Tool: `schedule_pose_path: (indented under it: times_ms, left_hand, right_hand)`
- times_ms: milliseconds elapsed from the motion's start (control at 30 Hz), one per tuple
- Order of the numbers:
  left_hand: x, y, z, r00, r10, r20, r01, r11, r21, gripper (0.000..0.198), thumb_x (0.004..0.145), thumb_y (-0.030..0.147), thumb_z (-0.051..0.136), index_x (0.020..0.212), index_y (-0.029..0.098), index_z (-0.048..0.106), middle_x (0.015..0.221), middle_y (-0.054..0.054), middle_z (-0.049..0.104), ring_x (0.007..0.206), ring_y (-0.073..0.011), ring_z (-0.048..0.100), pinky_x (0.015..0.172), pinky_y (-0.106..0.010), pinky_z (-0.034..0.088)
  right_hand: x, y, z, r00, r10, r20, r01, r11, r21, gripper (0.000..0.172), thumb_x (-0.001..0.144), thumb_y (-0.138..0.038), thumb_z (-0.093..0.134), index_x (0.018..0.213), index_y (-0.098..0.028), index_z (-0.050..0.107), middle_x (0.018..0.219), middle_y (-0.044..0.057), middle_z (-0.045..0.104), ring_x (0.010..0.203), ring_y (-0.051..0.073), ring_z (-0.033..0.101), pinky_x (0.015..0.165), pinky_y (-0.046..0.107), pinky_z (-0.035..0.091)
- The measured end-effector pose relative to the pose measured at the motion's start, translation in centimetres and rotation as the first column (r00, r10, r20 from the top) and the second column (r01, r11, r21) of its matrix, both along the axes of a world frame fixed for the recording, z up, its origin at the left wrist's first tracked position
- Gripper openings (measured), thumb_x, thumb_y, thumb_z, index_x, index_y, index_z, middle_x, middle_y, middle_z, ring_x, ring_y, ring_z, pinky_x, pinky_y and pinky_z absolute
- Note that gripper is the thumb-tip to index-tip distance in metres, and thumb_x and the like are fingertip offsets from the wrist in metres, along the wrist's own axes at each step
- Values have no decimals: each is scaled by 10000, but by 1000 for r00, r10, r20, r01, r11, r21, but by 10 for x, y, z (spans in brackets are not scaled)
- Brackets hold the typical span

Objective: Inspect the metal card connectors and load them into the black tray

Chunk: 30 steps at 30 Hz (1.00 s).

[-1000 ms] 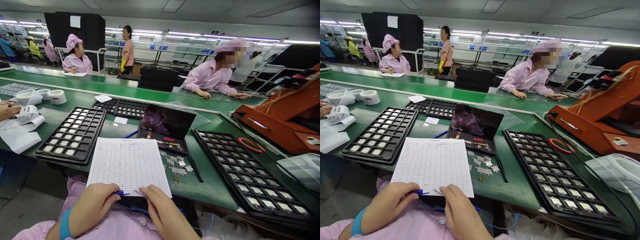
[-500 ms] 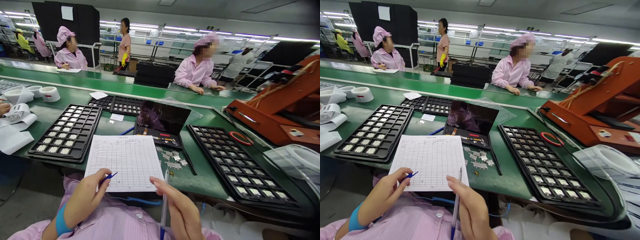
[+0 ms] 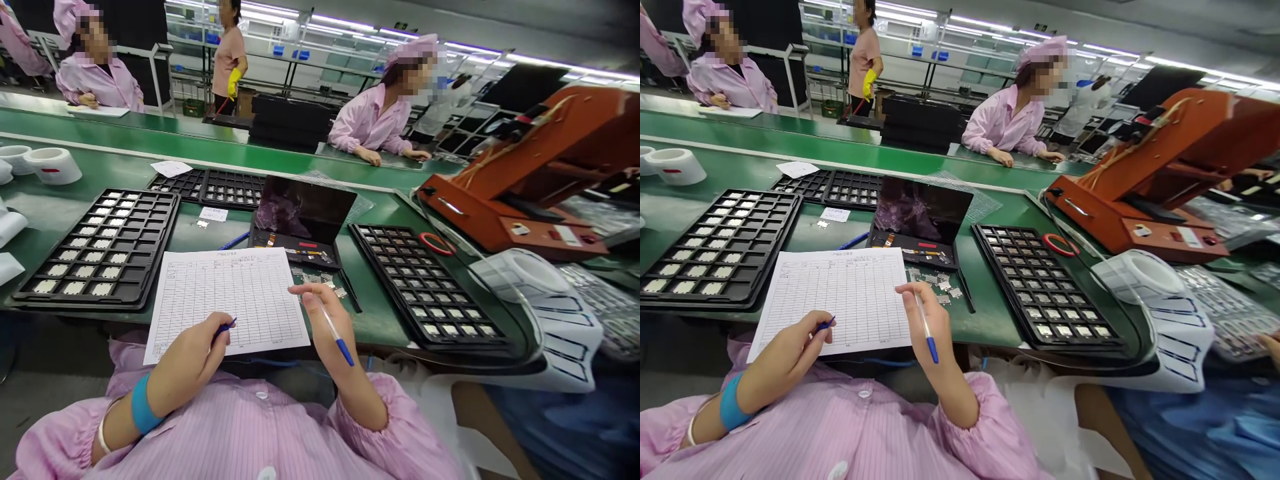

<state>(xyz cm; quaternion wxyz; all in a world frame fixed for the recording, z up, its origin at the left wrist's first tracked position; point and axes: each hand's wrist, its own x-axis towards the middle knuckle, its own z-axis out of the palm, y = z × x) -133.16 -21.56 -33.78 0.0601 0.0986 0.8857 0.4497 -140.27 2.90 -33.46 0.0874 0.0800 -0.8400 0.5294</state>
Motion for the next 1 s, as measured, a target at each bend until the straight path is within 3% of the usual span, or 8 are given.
schedule_pose_path:
  times_ms: [167,300,367,500,633,767,1000]
  left_hand:
    - [-3,7,-5,986,63,-151,-70,997,-40,198,981,215,302,1001,196,498,902,-51,607,799,-182,573,745,-335,468]
    - [-4,8,-8,972,103,-213,-147,969,-201,205,964,153,299,921,194,494,891,-49,594,813,-176,585,746,-306,486]
    - [-9,10,-10,970,130,-205,-186,942,-281,195,974,170,330,970,179,524,939,-66,624,858,-198,607,778,-330,491]
    - [-22,14,-13,967,201,-159,-251,860,-445,333,1008,268,400,1281,112,508,1032,-138,675,946,-291,644,794,-409,495]
    - [-31,14,-15,978,196,-66,-199,800,-566,489,1000,298,459,1438,87,409,959,-142,699,847,-300,673,644,-358,488]
    - [-35,11,-16,988,156,-15,-134,788,-601,512,1006,330,463,1468,122,392,991,-125,700,853,-264,682,628,-313,478]
    - [-36,7,-15,991,129,23,-91,799,-595,551,1014,342,441,1506,117,338,997,-118,701,893,-272,684,653,-318,483]
  right_hand:
    - [-8,-22,1,996,79,53,-61,960,-274,427,974,-566,414,1164,-207,546,766,26,709,804,204,628,780,358,470]
    - [-23,-52,16,918,295,266,-122,847,-517,402,881,-575,506,1014,-199,564,799,43,707,791,190,644,667,302,449]
    - [-37,-71,20,859,374,350,-118,809,-575,403,824,-574,577,941,-189,604,809,45,695,795,179,647,649,275,438]
    - [-69,-108,5,885,312,346,-107,859,-500,414,779,-584,634,704,-179,585,528,-34,528,509,97,486,523,233,343]
    - [-90,-125,-23,914,276,298,-126,890,-439,425,836,-599,575,681,-207,523,403,-75,434,392,81,360,451,229,272]
    - [-90,-126,-39,939,266,217,-167,907,-387,452,851,-640,553,696,-222,485,431,-73,465,386,84,375,442,230,283]
    - [-87,-125,-39,980,153,128,-111,952,-285,471,826,-555,660,613,-234,390,464,-77,405,439,91,363,484,254,300]
